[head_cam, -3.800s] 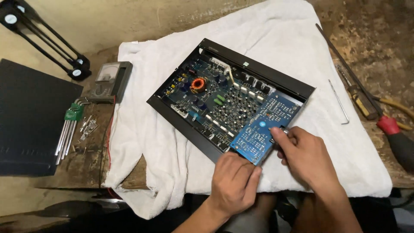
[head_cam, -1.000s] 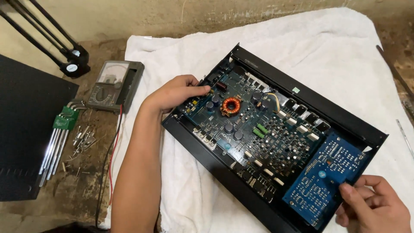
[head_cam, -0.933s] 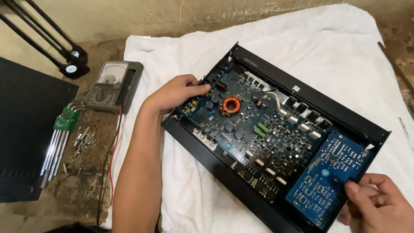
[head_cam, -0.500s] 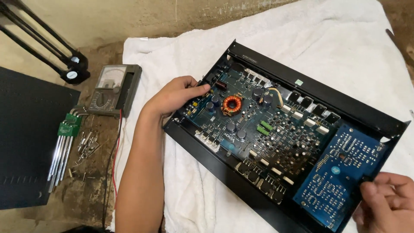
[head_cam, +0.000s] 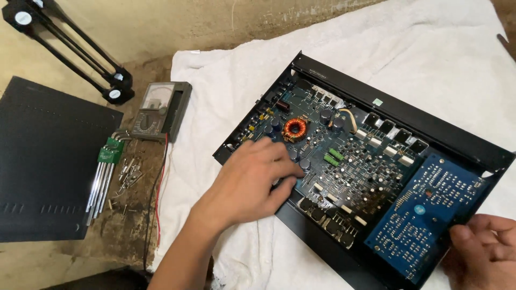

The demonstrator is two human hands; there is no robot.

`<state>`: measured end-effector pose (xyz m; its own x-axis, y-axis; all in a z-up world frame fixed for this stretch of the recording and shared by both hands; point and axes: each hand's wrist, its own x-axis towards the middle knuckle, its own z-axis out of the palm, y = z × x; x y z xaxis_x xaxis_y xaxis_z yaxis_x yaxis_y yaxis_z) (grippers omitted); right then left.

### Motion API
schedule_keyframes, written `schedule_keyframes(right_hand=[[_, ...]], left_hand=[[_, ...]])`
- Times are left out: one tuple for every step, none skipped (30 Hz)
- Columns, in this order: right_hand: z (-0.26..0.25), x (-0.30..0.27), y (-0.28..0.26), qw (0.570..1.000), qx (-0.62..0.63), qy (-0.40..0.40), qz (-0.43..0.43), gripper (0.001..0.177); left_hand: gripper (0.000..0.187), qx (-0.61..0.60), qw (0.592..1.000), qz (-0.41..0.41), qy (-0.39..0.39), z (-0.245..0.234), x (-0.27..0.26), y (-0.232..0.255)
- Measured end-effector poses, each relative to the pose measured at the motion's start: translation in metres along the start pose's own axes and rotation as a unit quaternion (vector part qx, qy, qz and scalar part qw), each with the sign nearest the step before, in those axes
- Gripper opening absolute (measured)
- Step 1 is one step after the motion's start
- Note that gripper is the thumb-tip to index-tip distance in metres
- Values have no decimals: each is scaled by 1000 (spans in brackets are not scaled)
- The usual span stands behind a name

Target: The person disassembles a black electronic device, likely an amplifier, by removing screws and detaching the circuit board from the metal chassis. They use a screwdriver and an Allen key to loosen fasteners and a multimeter to test components on the board.

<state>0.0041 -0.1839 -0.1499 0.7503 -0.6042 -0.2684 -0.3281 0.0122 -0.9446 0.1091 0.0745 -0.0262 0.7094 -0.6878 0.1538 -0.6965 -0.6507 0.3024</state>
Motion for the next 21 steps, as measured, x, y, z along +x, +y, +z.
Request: schedule_keyframes(right_hand=[[1, 0, -2, 1000, 2, 1, 1, 19], [2, 0, -5, 1000, -21, 10, -1, 19], [2, -2, -7, 999, -46, 18, -1, 20], [3, -4, -12, 999, -45, 20, 2, 20], [5, -6, -18, 999, -16, 9, 27, 20], [6, -7, -24, 999, 14, -3, 52, 19], [7, -7, -23, 999, 15, -3, 51, 19], [7, -7, -22, 999, 9, 3, 41, 21], [7, -7, -21, 999, 3, 10, 31, 23], [7, -7, -20, 999, 3, 11, 33, 23], [6, -7, -19, 1000, -17, 9, 25, 20], [5, -7, -18, 999, -37, 8, 17, 18], [5, -7, -21, 999, -37, 8, 17, 18], [5, -7, -24, 999, -33, 3, 28, 17], [6, -7, -27, 999, -29, -2, 39, 17], [5, -5, -20, 999, -29, -3, 39, 17], [3, -3, -13, 999, -22, -1, 25, 19], [1, -1, -6, 1000, -14, 1, 11, 21], [2, -1, -4, 1000, -14, 1, 11, 21], [2, -2, -3, 1000, -16, 9, 2, 20], [3, -2, -2, 1000, -17, 17, -8, 19]], left_hand=[[18, 2, 1000, 2, -2, 3, -2, -1], [20, -9, 1000, 7, -6, 5, -5, -3], [23, -20, 1000, 12, -11, 9, -8, -4], [23, -21, 1000, 14, -14, 10, -9, -5], [24, -11, 1000, 3, -25, 12, -9, -7], [25, -1, 999, -8, -36, 14, -10, -9], [25, 0, 999, -8, -36, 13, -10, -9], [22, -2, 999, -10, -43, 13, -10, -9], [19, -6, 999, -12, -52, 13, -9, -9], [19, -6, 999, -12, -53, 12, -10, -9], [18, -14, 999, -11, -50, 11, -10, -8], [16, -23, 999, -10, -46, 11, -10, -8], [16, -24, 999, -10, -47, 10, -10, -7], [17, -26, 999, -12, -45, 9, -10, -7], [18, -28, 999, -14, -42, 8, -11, -6], [18, -28, 999, -15, -43, 9, -12, -7], [19, -25, 999, -15, -41, 10, -12, -7], [21, -23, 999, -15, -39, 10, -13, -8], [21, -23, 999, -15, -39, 10, -13, -8], [21, -22, 998, -20, -46, 10, -13, -8], [22, -20, 998, -25, -52, 10, -13, -9]])
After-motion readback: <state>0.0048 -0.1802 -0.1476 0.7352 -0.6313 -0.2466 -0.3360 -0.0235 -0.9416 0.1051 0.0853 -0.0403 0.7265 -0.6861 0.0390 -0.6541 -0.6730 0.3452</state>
